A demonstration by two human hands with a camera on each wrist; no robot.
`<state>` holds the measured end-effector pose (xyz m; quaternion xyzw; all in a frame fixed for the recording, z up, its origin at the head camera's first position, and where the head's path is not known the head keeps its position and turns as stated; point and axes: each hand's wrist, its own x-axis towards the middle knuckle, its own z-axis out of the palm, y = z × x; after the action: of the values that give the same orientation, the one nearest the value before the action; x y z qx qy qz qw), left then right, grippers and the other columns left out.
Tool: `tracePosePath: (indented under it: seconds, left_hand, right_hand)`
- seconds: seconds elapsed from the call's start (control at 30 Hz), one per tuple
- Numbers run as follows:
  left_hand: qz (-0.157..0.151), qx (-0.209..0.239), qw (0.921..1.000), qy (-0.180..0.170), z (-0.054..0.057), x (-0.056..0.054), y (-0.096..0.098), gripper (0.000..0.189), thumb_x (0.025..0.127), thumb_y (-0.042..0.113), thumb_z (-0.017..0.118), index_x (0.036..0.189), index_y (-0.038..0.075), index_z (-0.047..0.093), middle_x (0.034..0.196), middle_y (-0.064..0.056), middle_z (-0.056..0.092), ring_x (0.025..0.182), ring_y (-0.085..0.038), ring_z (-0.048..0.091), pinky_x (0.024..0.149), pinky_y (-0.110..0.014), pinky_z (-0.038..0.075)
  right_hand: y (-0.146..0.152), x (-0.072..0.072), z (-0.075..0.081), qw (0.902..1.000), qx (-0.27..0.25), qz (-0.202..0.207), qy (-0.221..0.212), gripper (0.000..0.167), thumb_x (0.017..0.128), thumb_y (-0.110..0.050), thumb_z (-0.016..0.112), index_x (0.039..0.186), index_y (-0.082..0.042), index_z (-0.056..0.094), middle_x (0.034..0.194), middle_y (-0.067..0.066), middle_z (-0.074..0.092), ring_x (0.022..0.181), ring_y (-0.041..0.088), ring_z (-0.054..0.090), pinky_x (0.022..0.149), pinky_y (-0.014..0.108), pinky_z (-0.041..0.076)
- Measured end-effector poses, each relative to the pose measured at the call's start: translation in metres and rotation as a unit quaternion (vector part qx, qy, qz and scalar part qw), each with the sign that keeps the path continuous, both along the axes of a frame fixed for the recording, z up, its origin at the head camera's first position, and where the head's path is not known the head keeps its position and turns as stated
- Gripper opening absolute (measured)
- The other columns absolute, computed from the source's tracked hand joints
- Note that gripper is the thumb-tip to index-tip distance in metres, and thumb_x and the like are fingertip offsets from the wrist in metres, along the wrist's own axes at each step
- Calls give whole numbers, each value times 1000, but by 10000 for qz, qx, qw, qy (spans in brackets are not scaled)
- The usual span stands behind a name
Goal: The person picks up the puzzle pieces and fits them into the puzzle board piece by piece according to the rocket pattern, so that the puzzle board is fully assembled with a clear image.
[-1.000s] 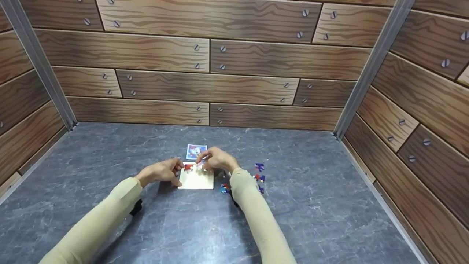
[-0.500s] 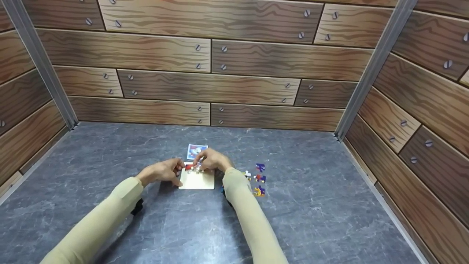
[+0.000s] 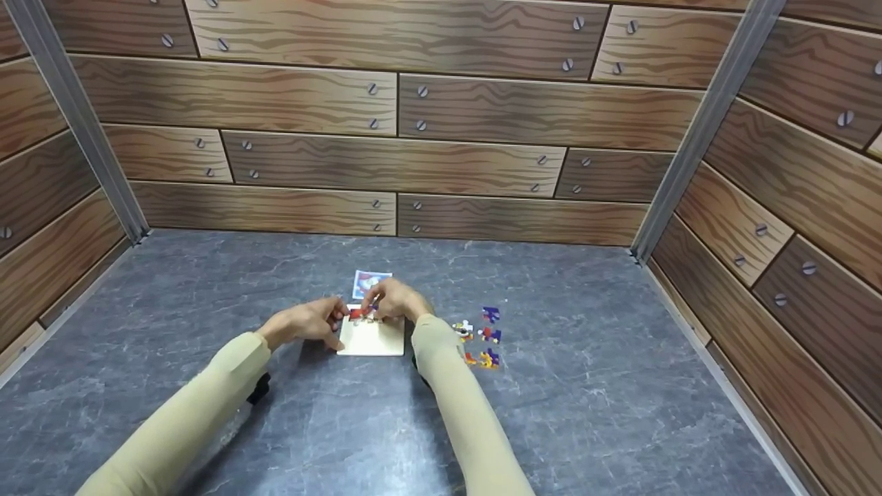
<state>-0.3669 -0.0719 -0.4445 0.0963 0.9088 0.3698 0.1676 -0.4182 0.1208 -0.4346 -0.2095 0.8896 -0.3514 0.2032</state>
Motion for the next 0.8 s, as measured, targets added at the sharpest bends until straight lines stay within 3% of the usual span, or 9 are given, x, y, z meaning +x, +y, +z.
tracePosePath:
  seconds: [0.3,0.53,0.67,0.8]
  left_hand:
    - [-57,-92,9999,75,1,1,-1,55,68,3,85,113,2,53,106,-8,54,94,-19,49,92,-34,44]
    - [-83,-65,9999,45,1,1,-1,56,69,4,85,114,2,52,109,-10,54,94,-19,52,92,-34,45]
    - [-111,97,9999,10,0,1,0,56,69,1,84,114,0,52,106,-9,52,90,-18,53,86,-29,44]
    - [-64,62,9999,79,0,1,-1,54,68,1,85,111,1,53,107,-9,53,92,-17,46,88,-30,42]
  right_hand:
    - [-3,1,-1,9999,76,-11,94,31,78,14,61,105,2,70,81,2,58,56,7,43,45,17,35]
    - [-5,2,-1,9998,13,-99,191,29,79,13,63,104,2,71,88,5,62,73,12,48,54,19,37]
    - [-4,1,-3,9995,29,-72,309,26,79,12,65,102,1,72,85,4,61,74,12,48,56,19,37]
    - [-2,-2,-5,9993,-129,114,319,26,77,12,67,102,4,71,85,6,63,74,10,49,61,19,40]
